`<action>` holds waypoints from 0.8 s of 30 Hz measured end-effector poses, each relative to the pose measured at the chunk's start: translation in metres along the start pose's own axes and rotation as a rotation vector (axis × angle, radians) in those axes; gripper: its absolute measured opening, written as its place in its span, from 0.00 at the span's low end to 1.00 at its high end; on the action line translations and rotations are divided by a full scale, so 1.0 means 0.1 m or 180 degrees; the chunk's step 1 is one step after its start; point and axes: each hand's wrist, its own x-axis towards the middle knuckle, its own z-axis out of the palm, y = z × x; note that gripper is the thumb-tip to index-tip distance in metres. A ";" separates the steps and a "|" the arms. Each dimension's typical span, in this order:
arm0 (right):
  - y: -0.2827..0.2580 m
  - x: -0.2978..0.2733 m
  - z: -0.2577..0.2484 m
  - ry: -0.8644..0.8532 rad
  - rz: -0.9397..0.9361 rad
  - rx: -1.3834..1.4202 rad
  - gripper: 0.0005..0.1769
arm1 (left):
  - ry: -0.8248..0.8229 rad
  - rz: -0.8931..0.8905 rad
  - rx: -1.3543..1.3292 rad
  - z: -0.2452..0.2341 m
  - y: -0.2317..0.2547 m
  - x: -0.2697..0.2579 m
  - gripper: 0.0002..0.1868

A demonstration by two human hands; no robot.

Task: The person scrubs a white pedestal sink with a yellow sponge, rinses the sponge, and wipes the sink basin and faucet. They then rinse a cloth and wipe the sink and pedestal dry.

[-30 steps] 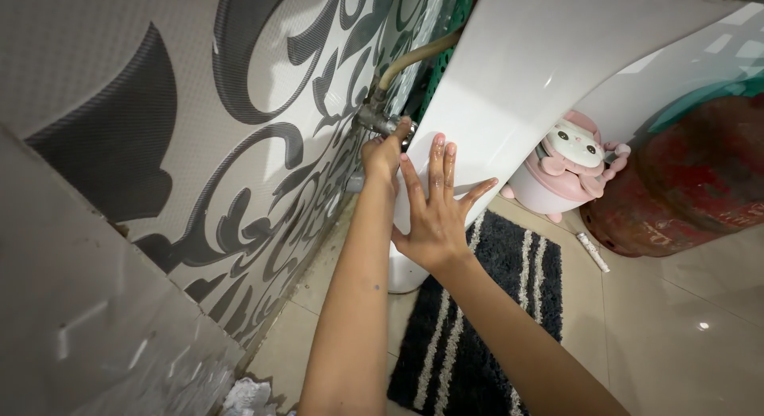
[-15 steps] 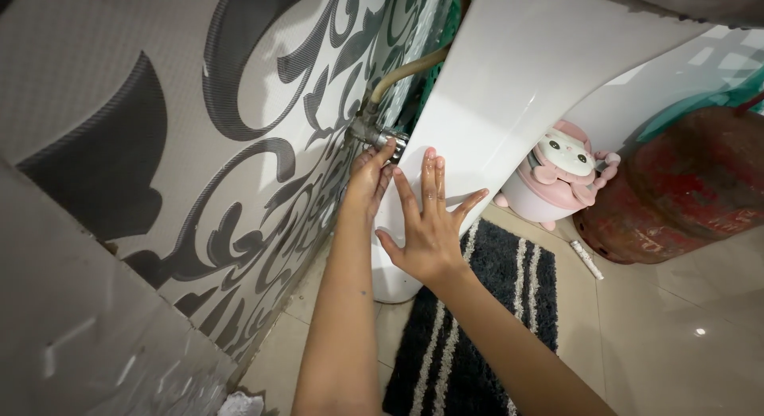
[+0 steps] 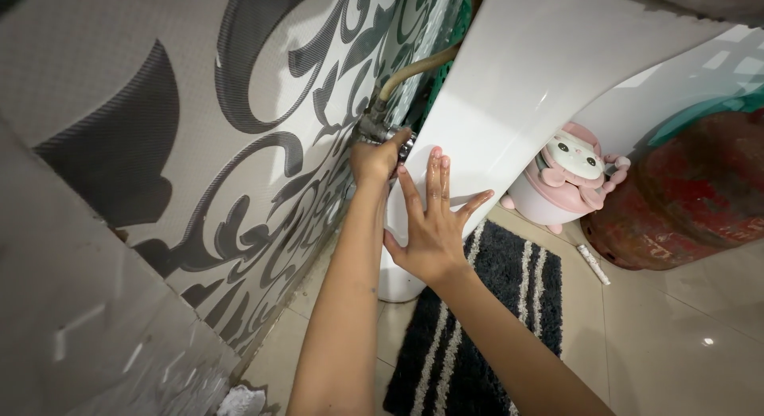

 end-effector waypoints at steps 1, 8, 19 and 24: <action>0.00 0.00 0.00 0.0038 -0.0024 0.0032 0.57 | -0.0092 0.0055 -0.0310 0.01 -0.06 0.03 0.20; -0.10 0.05 -0.08 0.0068 -0.0243 -0.0064 0.48 | -0.0621 -0.0065 -0.1038 -0.02 -0.47 0.25 0.20; -0.42 1.11 -0.04 -0.1120 -0.0808 -0.2757 0.20 | -0.0745 0.0171 -0.0407 -0.52 -0.96 0.41 0.17; -0.33 1.52 0.26 -0.1629 -0.0176 -0.2174 0.26 | -0.0780 0.0267 -0.0355 -0.73 -1.09 0.33 0.17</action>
